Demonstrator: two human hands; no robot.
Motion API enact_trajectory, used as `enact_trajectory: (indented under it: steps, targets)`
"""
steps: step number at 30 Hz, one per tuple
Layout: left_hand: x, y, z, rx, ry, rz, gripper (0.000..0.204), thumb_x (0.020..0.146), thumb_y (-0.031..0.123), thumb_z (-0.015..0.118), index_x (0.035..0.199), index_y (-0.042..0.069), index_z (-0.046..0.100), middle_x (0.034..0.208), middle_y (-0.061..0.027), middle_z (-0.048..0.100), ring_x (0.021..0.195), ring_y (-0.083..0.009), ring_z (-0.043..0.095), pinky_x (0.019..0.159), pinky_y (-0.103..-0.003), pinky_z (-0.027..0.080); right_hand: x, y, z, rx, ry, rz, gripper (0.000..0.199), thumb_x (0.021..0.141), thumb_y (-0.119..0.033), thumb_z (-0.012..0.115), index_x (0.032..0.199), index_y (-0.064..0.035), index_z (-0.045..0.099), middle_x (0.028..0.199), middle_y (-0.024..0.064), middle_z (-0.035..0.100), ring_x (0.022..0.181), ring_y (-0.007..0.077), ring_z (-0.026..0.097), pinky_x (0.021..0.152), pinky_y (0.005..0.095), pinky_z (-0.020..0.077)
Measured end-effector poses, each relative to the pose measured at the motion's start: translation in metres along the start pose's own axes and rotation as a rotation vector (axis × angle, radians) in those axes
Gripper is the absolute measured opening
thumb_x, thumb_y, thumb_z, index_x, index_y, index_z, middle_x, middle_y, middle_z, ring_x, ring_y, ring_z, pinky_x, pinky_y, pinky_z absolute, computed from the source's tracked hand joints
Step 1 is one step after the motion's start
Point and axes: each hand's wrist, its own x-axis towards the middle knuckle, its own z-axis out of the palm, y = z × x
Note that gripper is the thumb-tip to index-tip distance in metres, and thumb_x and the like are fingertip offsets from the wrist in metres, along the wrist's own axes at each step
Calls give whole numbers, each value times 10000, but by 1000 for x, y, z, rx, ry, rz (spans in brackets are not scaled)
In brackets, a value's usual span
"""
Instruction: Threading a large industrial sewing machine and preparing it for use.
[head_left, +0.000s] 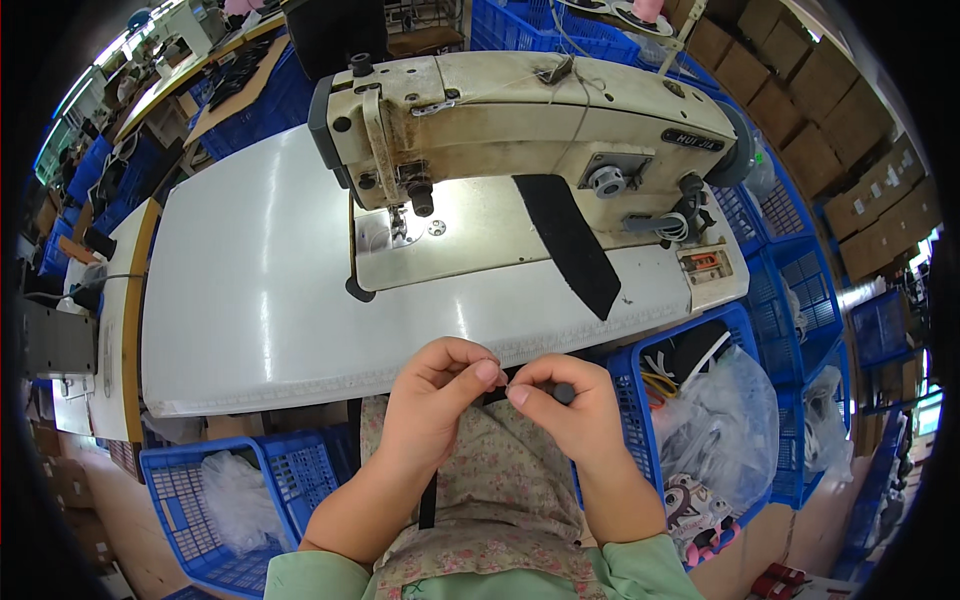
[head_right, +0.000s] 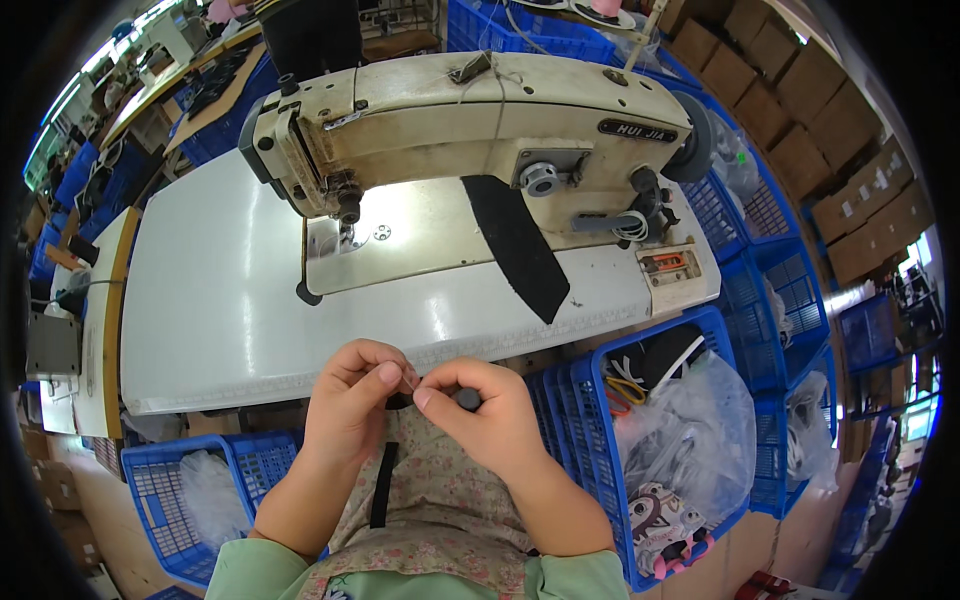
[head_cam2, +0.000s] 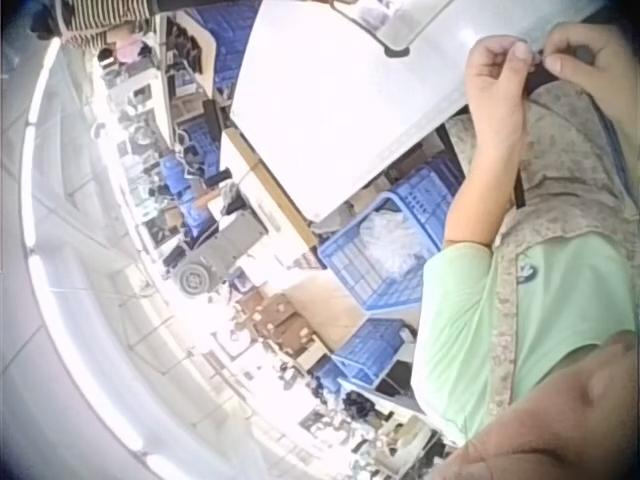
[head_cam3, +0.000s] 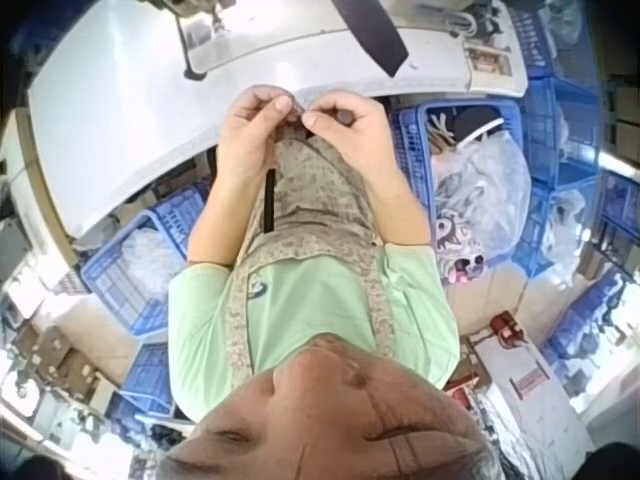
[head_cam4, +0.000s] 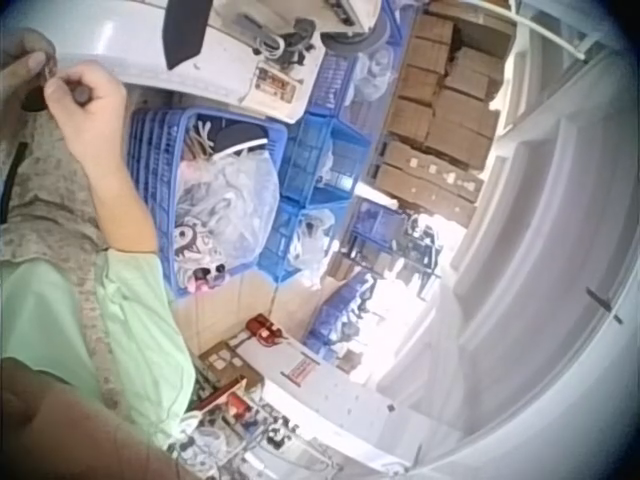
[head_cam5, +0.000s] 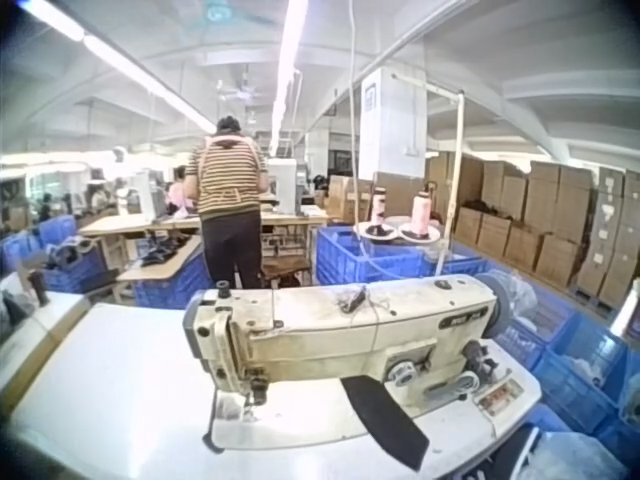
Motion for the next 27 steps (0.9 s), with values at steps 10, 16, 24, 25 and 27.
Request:
enact_trajectory:
  steps: [10,16,24,25,27]
  targets:
    - [-9,10,-3,113,-65,39,101,835,58,627,906,-2,587,835,-59,622,781,-117,589,718,-242,477,-10,3,1,373,-106,283,112,766,-57,621,800,48,644,695,99,610,540,90,504,439,195,350]
    - [-14,12,-4,114,-113,32,109,839,49,620,921,-20,597,855,-74,630,783,-128,598,718,-249,488,-15,4,2,531,-138,319,101,760,-34,618,809,53,639,757,139,637,557,105,519,437,198,365]
    - [-18,14,-6,142,-184,31,121,847,42,606,939,-38,603,868,-89,633,789,-143,604,716,-264,494,-21,11,0,555,-199,284,145,792,-81,632,869,41,644,753,104,641,518,57,470,435,179,342]
    - [-18,14,-6,146,-182,30,121,851,46,604,938,-39,602,864,-86,632,787,-143,603,717,-266,494,-21,11,1,564,-202,281,145,791,-79,634,871,42,644,757,109,644,520,58,471,437,179,344]
    - [-20,15,-4,152,-181,30,121,854,50,601,936,-40,602,860,-84,630,784,-143,602,717,-268,494,-22,11,1,575,-207,277,145,789,-76,635,873,42,644,762,114,647,522,58,472,439,178,345]
